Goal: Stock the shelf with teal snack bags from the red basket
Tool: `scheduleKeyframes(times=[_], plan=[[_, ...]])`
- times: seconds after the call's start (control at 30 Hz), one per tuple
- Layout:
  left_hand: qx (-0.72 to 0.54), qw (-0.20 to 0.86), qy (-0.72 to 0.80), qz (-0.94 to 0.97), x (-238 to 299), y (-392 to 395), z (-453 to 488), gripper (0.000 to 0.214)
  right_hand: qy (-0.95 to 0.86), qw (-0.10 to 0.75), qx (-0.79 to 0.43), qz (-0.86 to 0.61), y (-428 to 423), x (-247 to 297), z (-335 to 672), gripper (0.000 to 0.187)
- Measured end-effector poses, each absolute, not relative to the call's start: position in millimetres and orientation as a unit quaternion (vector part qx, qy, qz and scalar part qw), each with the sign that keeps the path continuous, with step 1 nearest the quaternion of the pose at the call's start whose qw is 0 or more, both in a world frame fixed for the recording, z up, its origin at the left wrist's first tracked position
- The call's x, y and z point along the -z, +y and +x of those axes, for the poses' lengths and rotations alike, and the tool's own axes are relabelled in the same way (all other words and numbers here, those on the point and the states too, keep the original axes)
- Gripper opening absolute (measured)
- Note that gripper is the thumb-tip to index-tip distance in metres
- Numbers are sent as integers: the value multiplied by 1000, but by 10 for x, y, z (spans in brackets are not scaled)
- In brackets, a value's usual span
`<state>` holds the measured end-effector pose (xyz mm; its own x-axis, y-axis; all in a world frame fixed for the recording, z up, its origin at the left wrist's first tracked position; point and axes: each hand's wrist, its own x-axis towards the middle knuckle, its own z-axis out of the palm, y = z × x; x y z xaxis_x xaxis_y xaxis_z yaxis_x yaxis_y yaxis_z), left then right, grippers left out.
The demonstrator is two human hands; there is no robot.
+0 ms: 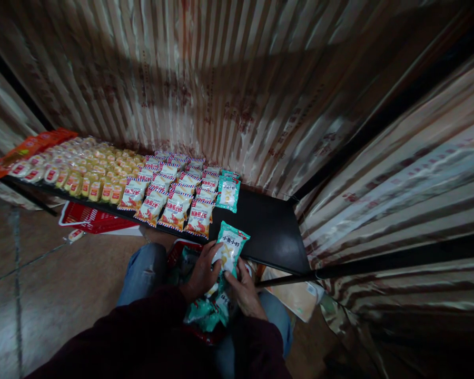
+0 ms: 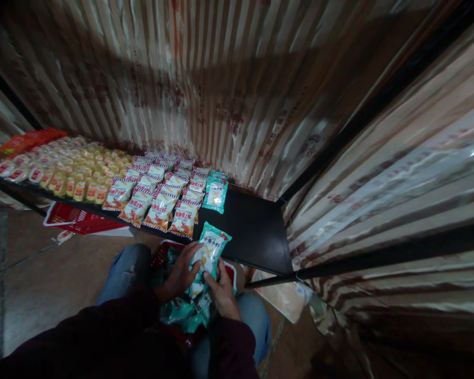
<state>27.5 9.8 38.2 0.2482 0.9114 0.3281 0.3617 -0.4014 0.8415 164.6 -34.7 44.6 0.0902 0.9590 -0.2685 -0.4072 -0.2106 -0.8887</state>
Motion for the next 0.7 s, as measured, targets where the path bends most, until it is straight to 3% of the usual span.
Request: scheduleKeyframes(times=[0.33,0.53,0.7], plan=[[-437,294,454,719,-356,407,457,47,-337,512,-556,-561,-1,-443,1857,74],[-437,264,474,717,-314,565,549,47,-353,523,-537,-561,234,-408,1859,62],[-435,259,483,714,-348,677,621,46,-348,535,-512,-575,415,-382,1863,62]])
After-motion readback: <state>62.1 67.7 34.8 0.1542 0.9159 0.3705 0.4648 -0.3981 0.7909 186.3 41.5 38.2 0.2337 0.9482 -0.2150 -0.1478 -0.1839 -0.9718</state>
